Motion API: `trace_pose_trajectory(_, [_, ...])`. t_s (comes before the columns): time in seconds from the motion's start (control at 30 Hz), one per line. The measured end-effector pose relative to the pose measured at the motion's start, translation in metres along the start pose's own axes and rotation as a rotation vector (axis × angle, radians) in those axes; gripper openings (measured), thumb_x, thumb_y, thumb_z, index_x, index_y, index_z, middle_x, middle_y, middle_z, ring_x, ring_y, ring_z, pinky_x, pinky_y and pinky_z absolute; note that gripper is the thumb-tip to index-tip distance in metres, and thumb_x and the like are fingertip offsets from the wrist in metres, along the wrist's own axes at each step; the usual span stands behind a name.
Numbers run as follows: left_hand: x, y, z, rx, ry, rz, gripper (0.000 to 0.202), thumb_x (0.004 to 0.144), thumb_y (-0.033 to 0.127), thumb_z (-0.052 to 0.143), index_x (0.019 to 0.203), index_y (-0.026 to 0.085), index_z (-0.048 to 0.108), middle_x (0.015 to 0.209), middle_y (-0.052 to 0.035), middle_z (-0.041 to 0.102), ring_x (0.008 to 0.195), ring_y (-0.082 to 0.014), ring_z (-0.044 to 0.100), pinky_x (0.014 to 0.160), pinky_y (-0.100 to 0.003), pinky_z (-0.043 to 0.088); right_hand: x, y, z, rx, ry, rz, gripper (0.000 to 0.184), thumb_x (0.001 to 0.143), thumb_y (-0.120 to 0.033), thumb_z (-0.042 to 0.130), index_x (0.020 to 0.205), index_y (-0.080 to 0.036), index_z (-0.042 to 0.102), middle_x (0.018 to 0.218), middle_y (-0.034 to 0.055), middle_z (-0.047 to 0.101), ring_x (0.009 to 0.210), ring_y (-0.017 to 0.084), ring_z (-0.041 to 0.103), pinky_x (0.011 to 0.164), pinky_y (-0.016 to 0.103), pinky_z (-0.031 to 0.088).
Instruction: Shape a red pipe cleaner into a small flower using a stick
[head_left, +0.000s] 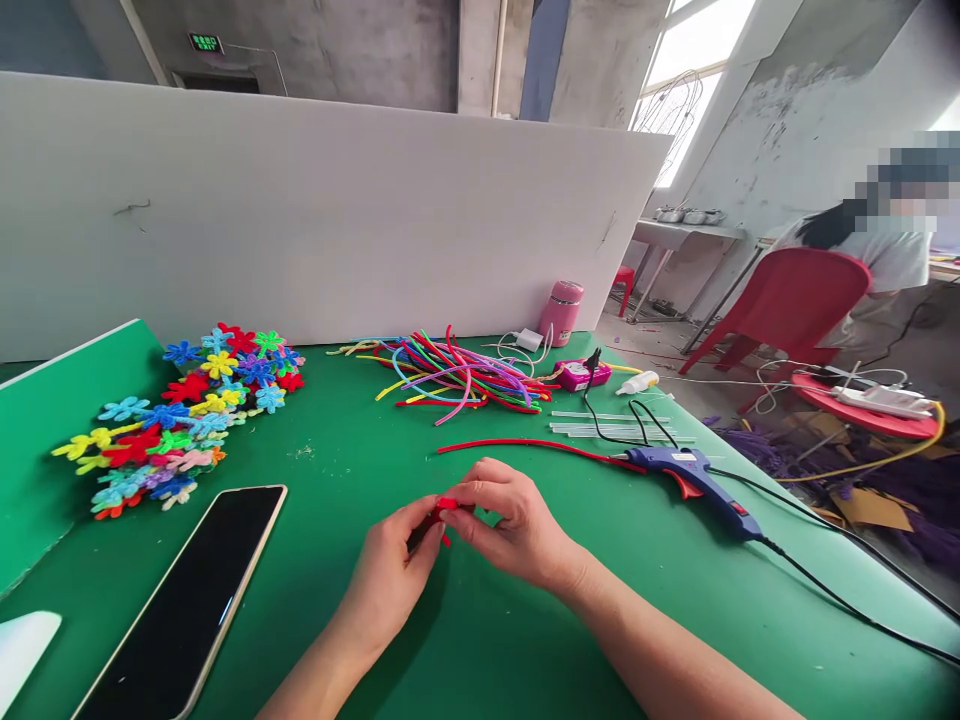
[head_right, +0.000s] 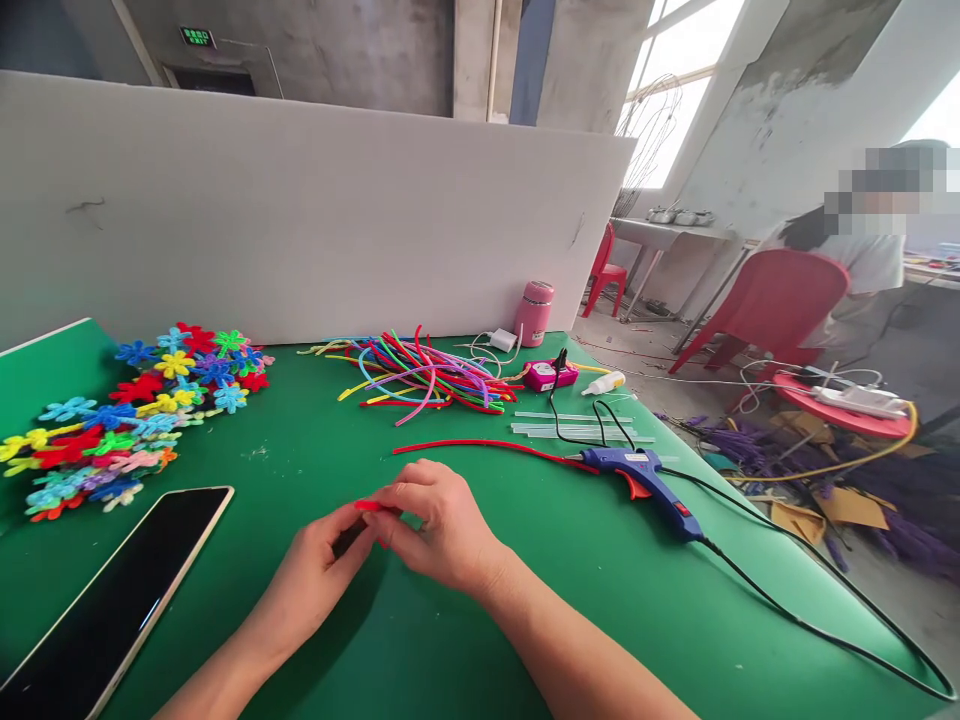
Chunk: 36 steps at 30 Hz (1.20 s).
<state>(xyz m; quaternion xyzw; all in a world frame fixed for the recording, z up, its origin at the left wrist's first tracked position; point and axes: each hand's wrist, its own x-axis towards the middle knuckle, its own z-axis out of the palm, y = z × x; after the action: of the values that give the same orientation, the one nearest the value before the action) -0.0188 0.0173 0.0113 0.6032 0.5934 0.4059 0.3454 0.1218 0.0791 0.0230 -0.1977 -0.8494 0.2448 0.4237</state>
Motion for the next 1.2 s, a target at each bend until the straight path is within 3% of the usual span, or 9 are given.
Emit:
trace_pose_trajectory(0.1, [-0.002,0.004,0.001,0.061,-0.084,0.024,0.027,0.081,0.025,0.042,0.099,0.018,0.061,0.080,-0.0027,0.066,0.068,-0.0153,0.058,0.063,-0.024,0.046,0.002,0.002,-0.007,0.065,-0.040,0.131,0.018,0.079,-0.029,0.054,0.078,-0.016,0.066,0.065,0.0030,0.056,0.060,0.011,0.051,0.054,0.023,0.041])
trace_pose_trajectory(0.23, [-0.005,0.005,0.002,0.138,-0.177,0.068,0.024,0.080,0.020,0.043,0.094,0.021,0.062,0.081,-0.0018,0.066,0.073,-0.0155,0.059,0.068,-0.024,0.046,0.004,0.011,-0.013,0.315,-0.128,0.435,0.025,0.075,-0.039,0.058,0.074,-0.015,0.065,0.064,-0.0003,0.051,0.054,0.009,0.045,0.049,0.021,0.037])
trace_pose_trajectory(0.37, [-0.007,0.008,0.002,0.147,-0.183,0.131,0.021,0.077,0.020,0.046,0.083,0.022,0.067,0.077,-0.0027,0.067,0.070,-0.0169,0.061,0.065,-0.024,0.047,0.001,0.027,-0.012,0.563,-0.205,0.645,0.033,0.068,-0.045,0.062,0.066,-0.013,0.060,0.057,-0.0036,0.044,0.052,0.007,0.038,0.048,0.021,0.030])
trace_pose_trajectory(0.53, [-0.009,0.008,0.003,0.090,-0.126,0.175,0.019,0.074,0.023,0.053,0.084,0.025,0.069,0.075,-0.0039,0.069,0.068,-0.0193,0.062,0.063,-0.025,0.047,-0.001,0.037,-0.011,0.676,-0.224,0.749,0.033,0.063,-0.044,0.067,0.059,-0.013,0.054,0.052,-0.0061,0.040,0.051,0.006,0.031,0.048,0.021,0.022])
trace_pose_trajectory(0.83, [-0.012,0.003,0.005,0.165,-0.097,0.145,0.039,0.076,0.024,0.051,0.115,0.028,0.055,0.086,-0.0039,0.069,0.072,-0.0186,0.062,0.066,-0.027,0.050,0.000,0.038,-0.014,0.782,-0.219,0.884,0.032,0.063,-0.041,0.068,0.061,-0.015,0.049,0.049,-0.0082,0.036,0.045,0.004,0.023,0.043,0.021,0.012])
trace_pose_trajectory(1.03, [-0.012,0.012,0.004,-0.060,-0.126,0.114,0.033,0.076,0.022,0.049,0.108,0.026,0.061,0.093,-0.0039,0.067,0.078,-0.0167,0.062,0.070,-0.025,0.050,-0.001,0.037,-0.010,0.916,-0.206,0.868,0.032,0.066,-0.040,0.067,0.060,-0.015,0.046,0.048,-0.0083,0.032,0.043,0.004,0.024,0.043,0.020,0.015])
trace_pose_trajectory(1.13, [-0.010,0.014,0.002,-0.193,-0.070,0.035,0.032,0.074,0.026,0.054,0.105,0.024,0.062,0.093,-0.0051,0.066,0.078,-0.0179,0.061,0.069,-0.026,0.050,0.000,0.035,-0.007,0.847,-0.135,0.880,0.035,0.071,-0.045,0.060,0.060,-0.015,0.046,0.049,-0.0076,0.031,0.044,0.004,0.024,0.043,0.020,0.017])
trace_pose_trajectory(1.2, [-0.009,0.015,0.000,-0.274,-0.026,-0.034,0.034,0.072,0.029,0.056,0.106,0.024,0.062,0.087,-0.0047,0.066,0.073,-0.0169,0.059,0.064,-0.026,0.050,0.002,0.033,-0.007,0.754,-0.008,0.856,0.036,0.073,-0.046,0.056,0.060,-0.016,0.044,0.051,-0.0076,0.030,0.045,0.005,0.023,0.043,0.020,0.016])
